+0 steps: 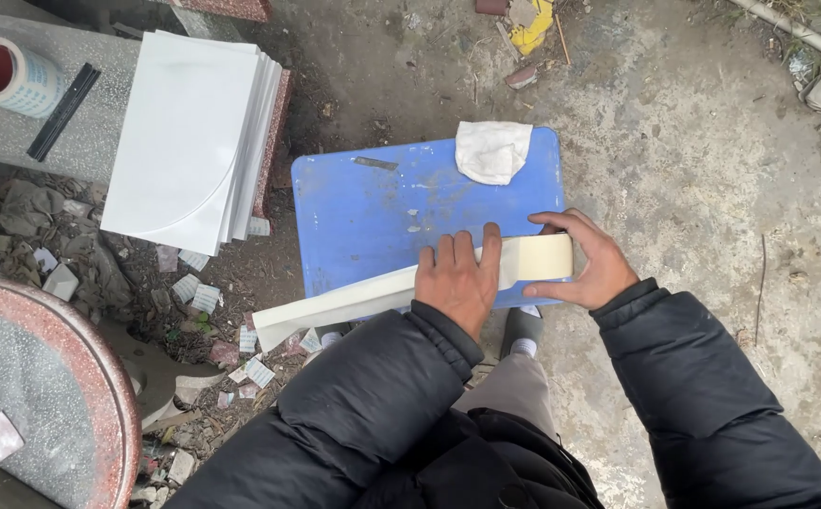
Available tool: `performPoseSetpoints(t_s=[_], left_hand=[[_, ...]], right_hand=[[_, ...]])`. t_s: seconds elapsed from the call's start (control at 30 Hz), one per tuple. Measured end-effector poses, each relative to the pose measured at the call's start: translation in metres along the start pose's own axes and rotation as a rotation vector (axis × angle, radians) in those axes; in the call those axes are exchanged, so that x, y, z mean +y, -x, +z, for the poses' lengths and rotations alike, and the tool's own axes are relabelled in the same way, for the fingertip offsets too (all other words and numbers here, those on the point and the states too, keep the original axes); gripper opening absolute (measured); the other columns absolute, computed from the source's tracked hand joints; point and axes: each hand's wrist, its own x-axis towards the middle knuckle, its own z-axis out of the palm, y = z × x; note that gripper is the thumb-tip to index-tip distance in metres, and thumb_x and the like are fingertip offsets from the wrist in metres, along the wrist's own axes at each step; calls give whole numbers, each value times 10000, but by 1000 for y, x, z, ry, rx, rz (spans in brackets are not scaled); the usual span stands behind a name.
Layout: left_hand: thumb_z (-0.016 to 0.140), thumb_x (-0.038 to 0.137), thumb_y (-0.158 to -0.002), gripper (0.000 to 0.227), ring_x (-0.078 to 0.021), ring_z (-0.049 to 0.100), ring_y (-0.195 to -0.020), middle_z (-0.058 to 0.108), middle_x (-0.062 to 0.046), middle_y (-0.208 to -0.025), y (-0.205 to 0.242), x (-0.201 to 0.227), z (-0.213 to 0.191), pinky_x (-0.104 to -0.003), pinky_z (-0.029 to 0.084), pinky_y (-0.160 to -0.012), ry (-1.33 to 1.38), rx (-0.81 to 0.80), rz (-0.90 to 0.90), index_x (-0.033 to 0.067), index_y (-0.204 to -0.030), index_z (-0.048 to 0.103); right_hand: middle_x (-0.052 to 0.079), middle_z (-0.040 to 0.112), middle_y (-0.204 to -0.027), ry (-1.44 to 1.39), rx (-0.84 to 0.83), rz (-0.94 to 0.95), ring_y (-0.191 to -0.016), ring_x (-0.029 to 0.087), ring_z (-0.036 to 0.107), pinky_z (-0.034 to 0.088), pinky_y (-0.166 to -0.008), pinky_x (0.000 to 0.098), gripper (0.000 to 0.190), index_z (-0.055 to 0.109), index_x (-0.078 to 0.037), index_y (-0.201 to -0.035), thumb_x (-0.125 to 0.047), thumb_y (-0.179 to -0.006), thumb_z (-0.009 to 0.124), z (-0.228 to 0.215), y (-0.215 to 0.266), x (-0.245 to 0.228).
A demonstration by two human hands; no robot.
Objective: Applying masking tape to the edges of white panels on a small work stool.
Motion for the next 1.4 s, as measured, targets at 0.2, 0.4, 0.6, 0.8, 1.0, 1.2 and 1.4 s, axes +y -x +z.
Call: performPoseSetpoints(t_s=[0.2, 0.4, 0.6, 0.8, 1.0, 1.2, 1.4], left_hand=[[850, 45, -993, 288, -337, 762, -791, 710, -184, -890, -7, -14, 3, -492, 639, -759, 98, -201, 46, -5, -1256, 744], [865, 49, -934, 360, -340, 777, -772, 699, -172, -854, -4, -15, -6, -496, 676, -723, 136, -297, 54, -33, -1258, 730], [867, 66, -851, 395, -338, 793, -787, 729, -159, -868, -2, -27, -25, -479, 668, -724, 273, -248, 144, -14, -1221, 757], [836, 101, -902, 345, -304, 812, -792, 779, -115, -882, -21, -59, -86, -449, 676, -822, 425, -320, 141, 31, -1236, 784], [874, 41, -893, 415, -386, 853, -955, 854, -151, -1064, -22, -83, -137, -662, 575, -1163, 835, -56, 65, 65, -1297, 781], [984, 122, -921, 375, -303, 857, -983, 895, -57, -1105, -21, -77, -115, -687, 514, -1229, 1038, 292, -73, 153, -1251, 809], [983, 146, -971, 259, -283, 876, -962, 904, -33, -1114, -20, -50, -67, -593, 657, -1116, 1117, 436, -109, 152, -1190, 845]], right_hand=[[236, 804, -1363, -133, 142, 106, -1383, 451, 754, 576, -1172, 655, 703, 681, -46, -1593, 11, -931, 908, 28, 16, 1], [228, 798, -1404, -199, 323, 137, -1429, 459, 716, 547, -1159, 659, 597, 648, -47, -1609, 75, -1037, 770, 63, 31, 39], [192, 851, -1368, -271, 496, 134, -1338, 396, 772, 567, -1144, 590, 388, 793, -64, -1450, 17, -1070, 816, 99, 43, 85], [216, 841, -1309, -279, 509, 108, -1266, 426, 774, 582, -1101, 609, 275, 820, -64, -1395, -83, -1122, 800, 104, 37, 72], [181, 827, -1201, -146, 545, 45, -1157, 411, 779, 602, -1041, 569, 206, 830, -69, -1300, -176, -1129, 793, 59, 42, 61], [146, 814, -1094, 14, 591, -22, -1048, 395, 783, 623, -982, 528, 214, 840, -73, -1206, -268, -1136, 787, 25, 39, 39], [111, 801, -987, 150, 631, -57, -938, 380, 788, 644, -922, 488, 293, 850, -78, -1111, -361, -1143, 782, 11, 33, 21]])
